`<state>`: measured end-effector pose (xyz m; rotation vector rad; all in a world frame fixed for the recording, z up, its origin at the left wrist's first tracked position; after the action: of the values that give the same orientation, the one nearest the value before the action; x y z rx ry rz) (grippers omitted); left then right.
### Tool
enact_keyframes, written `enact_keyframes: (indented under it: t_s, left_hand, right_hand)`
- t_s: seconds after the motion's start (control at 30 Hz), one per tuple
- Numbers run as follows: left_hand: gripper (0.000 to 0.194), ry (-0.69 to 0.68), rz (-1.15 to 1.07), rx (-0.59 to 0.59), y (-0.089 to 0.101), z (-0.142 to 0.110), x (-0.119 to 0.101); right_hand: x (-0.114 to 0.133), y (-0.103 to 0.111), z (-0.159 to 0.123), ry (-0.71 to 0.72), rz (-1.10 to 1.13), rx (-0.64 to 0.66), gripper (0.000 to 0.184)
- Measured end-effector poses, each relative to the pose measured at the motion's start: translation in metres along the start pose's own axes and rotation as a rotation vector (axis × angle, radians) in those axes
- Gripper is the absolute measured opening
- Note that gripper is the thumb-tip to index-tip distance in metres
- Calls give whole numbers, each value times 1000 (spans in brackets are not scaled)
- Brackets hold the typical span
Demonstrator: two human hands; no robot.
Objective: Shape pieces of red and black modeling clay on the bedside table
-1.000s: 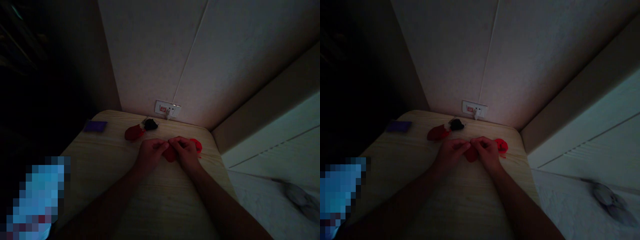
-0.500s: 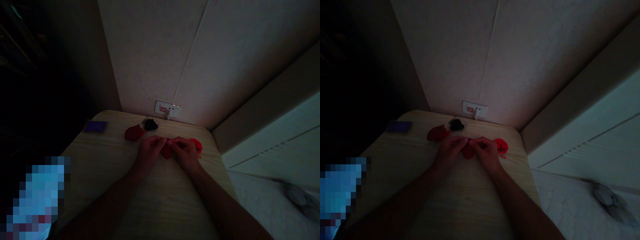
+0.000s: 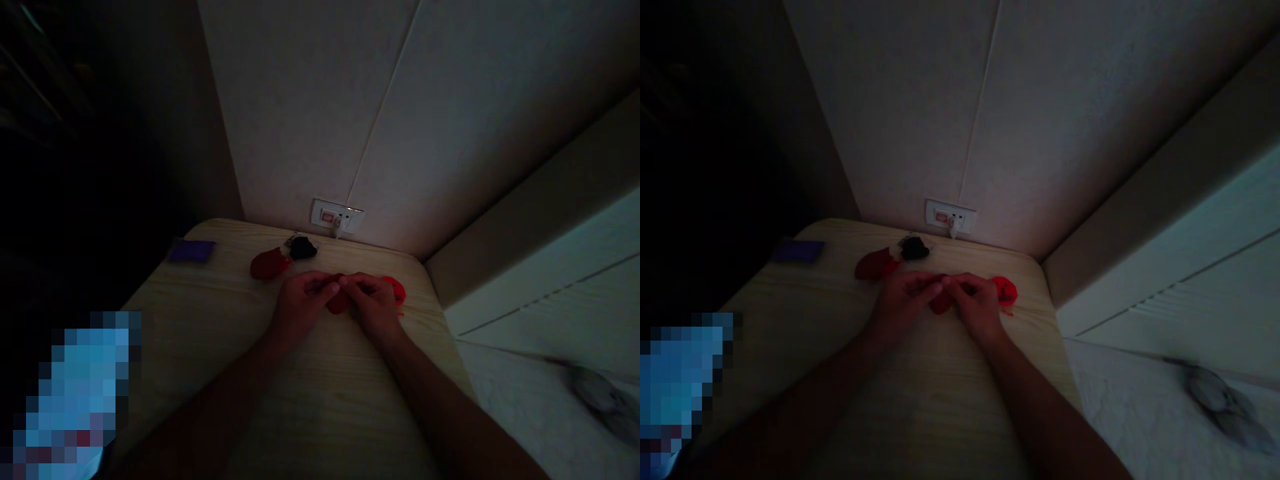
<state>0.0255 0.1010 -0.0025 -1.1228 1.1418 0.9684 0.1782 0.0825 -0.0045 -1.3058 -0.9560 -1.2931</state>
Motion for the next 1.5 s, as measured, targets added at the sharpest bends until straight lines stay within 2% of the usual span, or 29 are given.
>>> enact_keyframes:
  t_s: [0.37,0.67,0.93,1.13,1.5]
  left_hand:
    - [19,42,23,13,-2,-1,2]
    - [18,38,29,-88,8,-1,-4]
    - [23,-83,142,-27,2,0,-9]
    - [23,-4,91,20,-3,-1,-1]
    - [18,-33,205,90,-11,-4,-4]
  right_hand:
    - [11,1,0,63,-61,-2,16]
    - [10,-5,-2,36,-84,26,18]
    - [1,1,0,15,26,-4,17]
    - [6,4,0,26,-11,-40,20]
    - [4,-2,-1,-16,-25,8,26]
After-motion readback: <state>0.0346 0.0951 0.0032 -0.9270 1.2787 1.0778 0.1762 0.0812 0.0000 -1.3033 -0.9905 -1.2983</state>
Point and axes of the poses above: each hand's wrist, its own z-axis towards the middle knuckle, its own y-axis out of the back of the hand, x = y × z, the point moved 10 cm from there along z, towards the middle knuckle, and after that the axes turned 3 degrees about z, right-handed, at the moved point
